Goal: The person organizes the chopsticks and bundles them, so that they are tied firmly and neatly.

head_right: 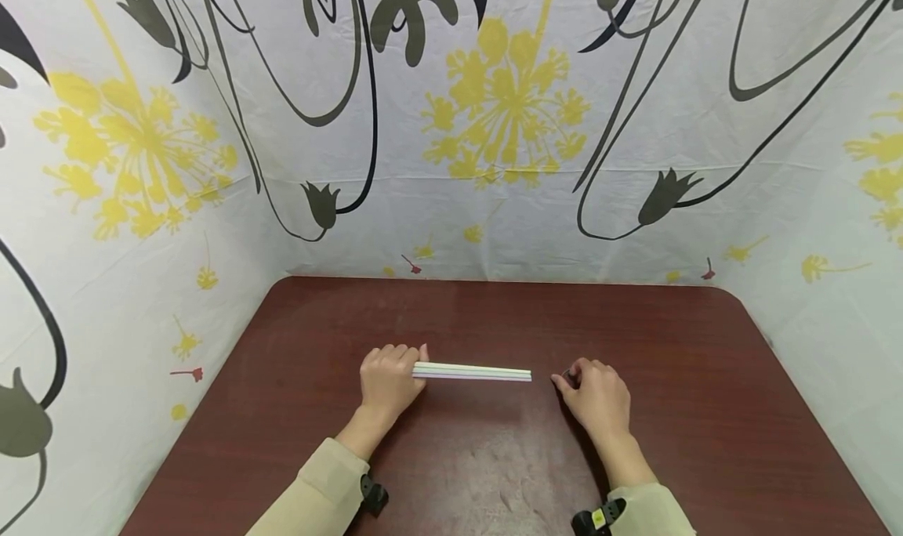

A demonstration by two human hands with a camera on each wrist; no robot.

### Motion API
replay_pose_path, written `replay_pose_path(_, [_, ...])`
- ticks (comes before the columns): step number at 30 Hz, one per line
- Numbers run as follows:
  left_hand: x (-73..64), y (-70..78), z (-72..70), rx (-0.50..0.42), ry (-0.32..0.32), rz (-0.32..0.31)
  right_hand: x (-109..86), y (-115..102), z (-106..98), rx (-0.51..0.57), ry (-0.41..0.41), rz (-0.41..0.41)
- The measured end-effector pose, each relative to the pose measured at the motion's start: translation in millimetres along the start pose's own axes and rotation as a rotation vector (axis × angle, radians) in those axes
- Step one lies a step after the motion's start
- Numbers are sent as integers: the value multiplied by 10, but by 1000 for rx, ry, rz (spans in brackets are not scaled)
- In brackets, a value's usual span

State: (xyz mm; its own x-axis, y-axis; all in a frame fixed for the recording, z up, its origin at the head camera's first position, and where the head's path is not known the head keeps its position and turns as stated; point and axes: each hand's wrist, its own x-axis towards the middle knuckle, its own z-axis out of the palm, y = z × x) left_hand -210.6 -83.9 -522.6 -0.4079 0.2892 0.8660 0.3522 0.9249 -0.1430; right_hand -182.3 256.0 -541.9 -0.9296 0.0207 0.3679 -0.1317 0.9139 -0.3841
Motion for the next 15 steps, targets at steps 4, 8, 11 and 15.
replay_pose_path(4, [4, -4, 2, -2, 38, 4, -12, -5, 3, -3, -24, 12])
replay_pose_path(8, [-7, -6, 9, 3, 41, 3, -5, -22, 1, -13, -42, 0])
replay_pose_path(11, [-15, -5, 11, 5, 34, 0, 0, -31, -5, -21, -73, -1])
replay_pose_path(15, [-16, -3, 7, 7, 30, -5, -8, -33, -13, -19, -143, 32])
